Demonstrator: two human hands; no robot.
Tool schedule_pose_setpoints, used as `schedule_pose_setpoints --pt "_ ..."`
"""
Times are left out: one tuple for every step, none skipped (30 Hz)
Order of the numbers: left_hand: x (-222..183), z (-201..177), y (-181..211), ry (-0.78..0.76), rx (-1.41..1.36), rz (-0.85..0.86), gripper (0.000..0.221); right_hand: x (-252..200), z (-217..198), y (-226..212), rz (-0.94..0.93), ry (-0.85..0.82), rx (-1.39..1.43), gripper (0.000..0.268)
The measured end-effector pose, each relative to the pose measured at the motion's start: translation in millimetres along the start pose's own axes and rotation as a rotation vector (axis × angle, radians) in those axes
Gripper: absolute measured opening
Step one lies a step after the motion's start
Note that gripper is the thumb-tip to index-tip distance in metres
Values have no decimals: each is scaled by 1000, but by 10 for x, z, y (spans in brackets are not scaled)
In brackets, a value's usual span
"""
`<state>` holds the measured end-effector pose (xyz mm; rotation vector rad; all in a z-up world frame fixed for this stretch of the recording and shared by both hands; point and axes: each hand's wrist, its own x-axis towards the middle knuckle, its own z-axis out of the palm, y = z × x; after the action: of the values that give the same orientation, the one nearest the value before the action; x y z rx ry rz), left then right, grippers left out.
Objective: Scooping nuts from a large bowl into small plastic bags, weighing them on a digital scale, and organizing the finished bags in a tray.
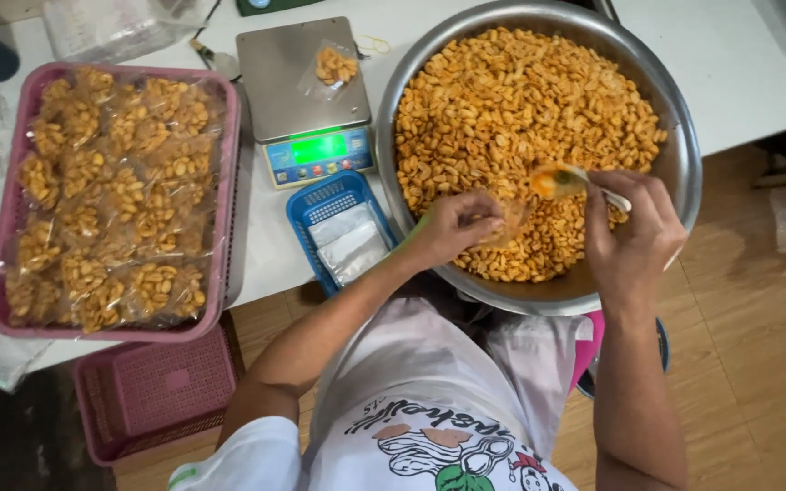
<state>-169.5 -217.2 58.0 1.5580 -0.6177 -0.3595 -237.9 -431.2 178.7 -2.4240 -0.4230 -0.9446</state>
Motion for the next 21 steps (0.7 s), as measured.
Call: schedule_pose_setpoints --pt "-2 -75 132 30 -5 -11 19 -74 36 81 33 -29 -42 9" --pt "-8 -154 266 61 -9 -22 17 -144 75 159 65 -59 -84 8" --pt "76 -334 247 79 -5 -23 17 -238 125 215 52 -63 -71 8" --pt "155 -518 229 153 -208 -46 21 -330 177 275 66 -98 -63 5" --pt "219 -700 208 226 -410 -69 27 -434 228 332 82 -134 -55 3" --pt "340 -1015 65 244 -407 -69 27 -517 281 379 72 -140 -41 3" --pt "463 -1340 -72 463 -73 -5 19 -596 334 423 117 -176 -39 4" --pt "579 -1669 -205 673 267 55 12 -673 385 470 161 -214 -38 7" --pt "605 -1980 -384 684 272 54 12 -744 438 539 153 -216 -30 7" --pt "626 -2293 -559 760 491 93 12 -813 490 610 167 -223 -57 9" --pt "647 -2610 -732 830 711 131 15 -876 544 685 180 -229 -85 12" --pt "582 -2698 -808 841 716 130 15 -891 555 704 171 -230 -78 12" --pt "535 -2786 -881 856 834 40 15 -906 564 726 163 -219 -94 8" --pt "489 -2874 -955 868 950 -53 20 -919 575 752 156 -207 -109 6" --pt "451 -2814 -925 875 951 -54 20 -921 574 758 149 -208 -105 6" --pt "411 -2754 -898 804 1188 -1 26 -925 576 763 162 -215 -93 5" --pt "351 -2696 -874 722 1422 50 56 -934 582 763 174 -223 -78 5" --pt "432 -2695 -1131 730 1425 44 56 -918 565 766 166 -226 -72 5" --pt "446 -2705 -1394 675 1515 176 48 -918 564 751 170 -220 -68 6" --pt "449 -2723 -1656 614 1600 309 41 -921 563 728 175 -215 -63 7" --pt "449 -2641 -1491 626 1610 290 41 -964 554 771 160 -223 -47 7"
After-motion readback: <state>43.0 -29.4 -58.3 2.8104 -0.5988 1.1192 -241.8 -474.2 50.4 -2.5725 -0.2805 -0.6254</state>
